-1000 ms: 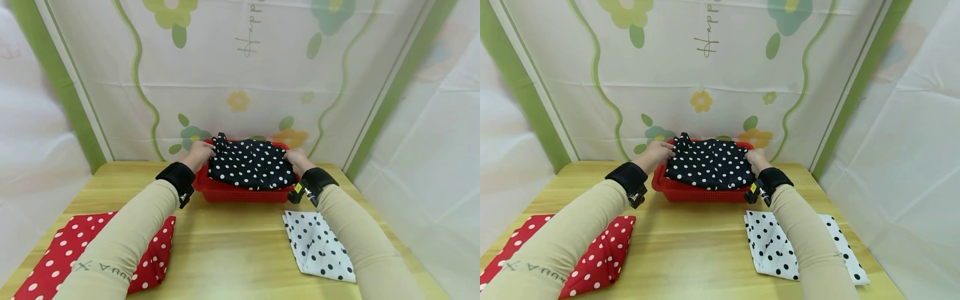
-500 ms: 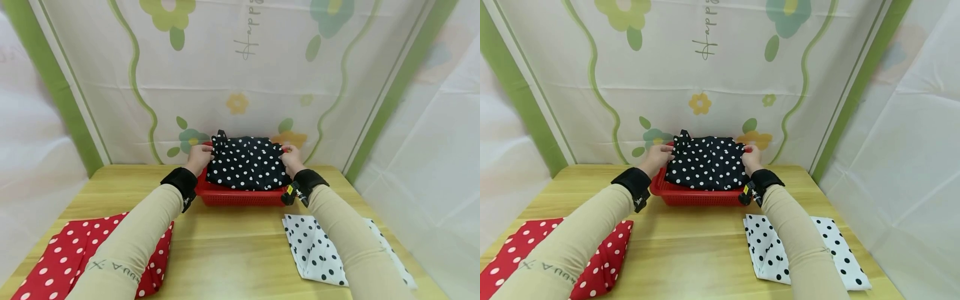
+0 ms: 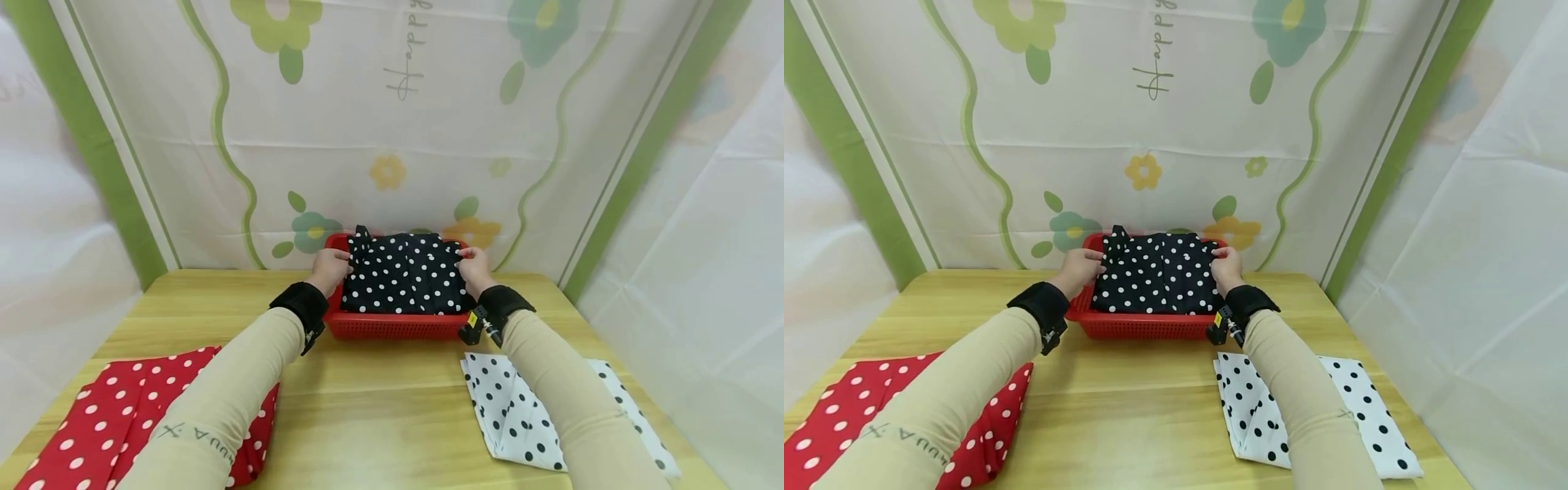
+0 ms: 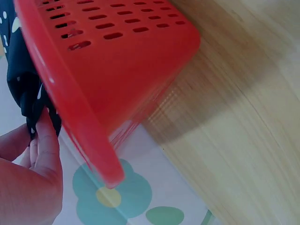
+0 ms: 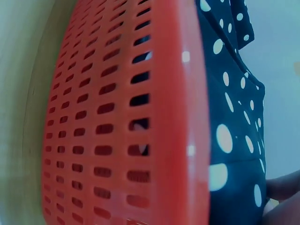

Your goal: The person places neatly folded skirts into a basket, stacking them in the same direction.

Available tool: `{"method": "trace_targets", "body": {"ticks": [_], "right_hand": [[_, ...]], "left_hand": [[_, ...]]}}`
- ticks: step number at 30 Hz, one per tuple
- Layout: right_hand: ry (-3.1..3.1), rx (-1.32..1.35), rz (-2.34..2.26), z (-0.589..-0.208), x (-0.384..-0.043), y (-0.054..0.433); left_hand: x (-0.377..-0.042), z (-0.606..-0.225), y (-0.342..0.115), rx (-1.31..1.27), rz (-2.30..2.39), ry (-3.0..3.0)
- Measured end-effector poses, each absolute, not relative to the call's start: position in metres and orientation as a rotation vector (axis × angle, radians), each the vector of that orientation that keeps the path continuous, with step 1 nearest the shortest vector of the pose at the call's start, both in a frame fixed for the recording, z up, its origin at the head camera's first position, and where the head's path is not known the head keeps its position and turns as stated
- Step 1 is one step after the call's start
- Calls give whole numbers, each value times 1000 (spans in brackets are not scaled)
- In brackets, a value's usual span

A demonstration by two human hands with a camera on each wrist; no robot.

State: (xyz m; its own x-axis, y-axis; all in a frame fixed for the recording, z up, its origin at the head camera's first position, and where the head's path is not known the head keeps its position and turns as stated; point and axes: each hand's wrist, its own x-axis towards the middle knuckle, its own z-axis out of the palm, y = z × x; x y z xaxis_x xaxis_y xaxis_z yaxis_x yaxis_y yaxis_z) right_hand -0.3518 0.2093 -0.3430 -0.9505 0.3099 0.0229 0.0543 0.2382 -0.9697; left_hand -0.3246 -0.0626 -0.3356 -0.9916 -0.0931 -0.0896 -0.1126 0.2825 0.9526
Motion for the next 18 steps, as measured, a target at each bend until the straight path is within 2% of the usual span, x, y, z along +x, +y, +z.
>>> {"method": "trace_targets", "body": {"ticks": [18], "right_hand": [[-2515, -369, 1779, -356, -356, 212]], "left_hand": [[-319, -352, -59, -131, 1769, 2560]]}}
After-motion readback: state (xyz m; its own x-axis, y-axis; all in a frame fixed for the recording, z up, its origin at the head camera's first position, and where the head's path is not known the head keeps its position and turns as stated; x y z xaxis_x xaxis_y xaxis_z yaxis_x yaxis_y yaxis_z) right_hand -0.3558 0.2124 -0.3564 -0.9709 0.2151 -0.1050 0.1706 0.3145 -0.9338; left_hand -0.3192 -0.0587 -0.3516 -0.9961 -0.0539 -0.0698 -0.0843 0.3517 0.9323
